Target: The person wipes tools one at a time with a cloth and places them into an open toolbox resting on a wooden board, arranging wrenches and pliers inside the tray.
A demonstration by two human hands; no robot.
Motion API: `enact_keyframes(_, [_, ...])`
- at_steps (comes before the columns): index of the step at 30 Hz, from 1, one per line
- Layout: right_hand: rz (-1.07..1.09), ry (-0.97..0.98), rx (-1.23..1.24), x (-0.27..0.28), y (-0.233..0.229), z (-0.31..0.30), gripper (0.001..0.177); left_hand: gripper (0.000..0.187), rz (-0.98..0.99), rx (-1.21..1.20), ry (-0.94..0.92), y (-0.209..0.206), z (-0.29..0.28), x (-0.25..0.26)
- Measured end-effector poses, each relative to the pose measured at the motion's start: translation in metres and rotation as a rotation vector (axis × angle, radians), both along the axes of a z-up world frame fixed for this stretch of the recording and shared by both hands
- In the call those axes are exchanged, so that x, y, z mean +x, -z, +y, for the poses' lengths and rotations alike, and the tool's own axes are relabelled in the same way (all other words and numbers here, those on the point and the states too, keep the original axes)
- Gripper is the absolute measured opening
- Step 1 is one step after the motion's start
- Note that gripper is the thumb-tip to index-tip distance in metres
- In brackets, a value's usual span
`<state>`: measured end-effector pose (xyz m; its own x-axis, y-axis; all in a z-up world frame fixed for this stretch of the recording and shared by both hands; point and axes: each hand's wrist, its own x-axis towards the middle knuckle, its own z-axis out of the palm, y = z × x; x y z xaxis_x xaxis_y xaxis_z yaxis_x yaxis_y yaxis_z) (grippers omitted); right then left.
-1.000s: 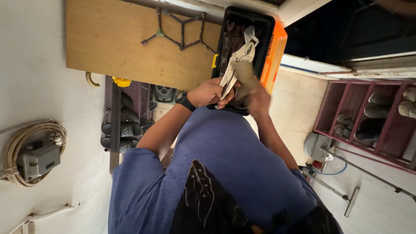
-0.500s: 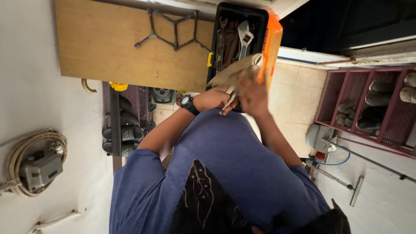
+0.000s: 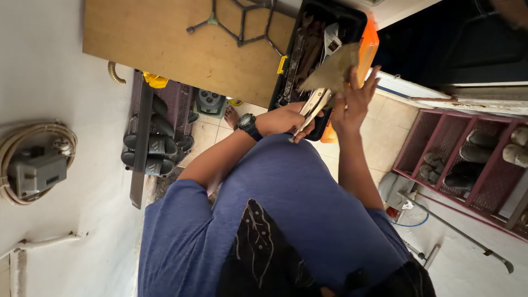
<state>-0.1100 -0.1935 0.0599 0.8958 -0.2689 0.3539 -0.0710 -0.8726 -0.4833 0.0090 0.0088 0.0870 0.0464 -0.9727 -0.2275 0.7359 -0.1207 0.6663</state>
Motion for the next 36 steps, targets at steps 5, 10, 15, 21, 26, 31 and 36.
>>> enact_keyframes(5, [-0.027,-0.160,-0.062,-0.009,-0.007,0.015,0.033,0.014,-0.143,0.000,-0.020,-0.008,-0.001,-0.003])
enact_keyframes(10, [-0.118,-0.146,-0.045,-0.008,-0.019,0.009,0.027,0.014,-0.097,0.013,-0.005,0.010,-0.006,-0.010])
enact_keyframes(15, [-0.058,-0.191,0.204,-0.019,-0.015,0.028,0.038,0.017,-0.504,-0.107,-0.057,0.023,-0.016,-0.015])
enact_keyframes(21, [-0.118,0.032,0.187,0.002,-0.014,-0.005,0.046,0.019,-0.115,-0.026,-0.055,0.006,-0.023,-0.023])
enact_keyframes(26, [-0.120,0.296,1.207,-0.002,-0.014,0.007,0.048,0.029,-0.098,-0.102,-0.086,0.015,-0.033,-0.031])
enact_keyframes(31, [-0.070,0.242,1.715,-0.009,-0.017,0.019,0.039,0.014,-0.103,-0.171,-0.087,0.045,-0.037,-0.036])
enact_keyframes(36, [-0.304,0.127,1.783,0.016,-0.027,-0.016,0.036,0.025,-0.164,-0.073,-0.035,0.046,-0.034,-0.048])
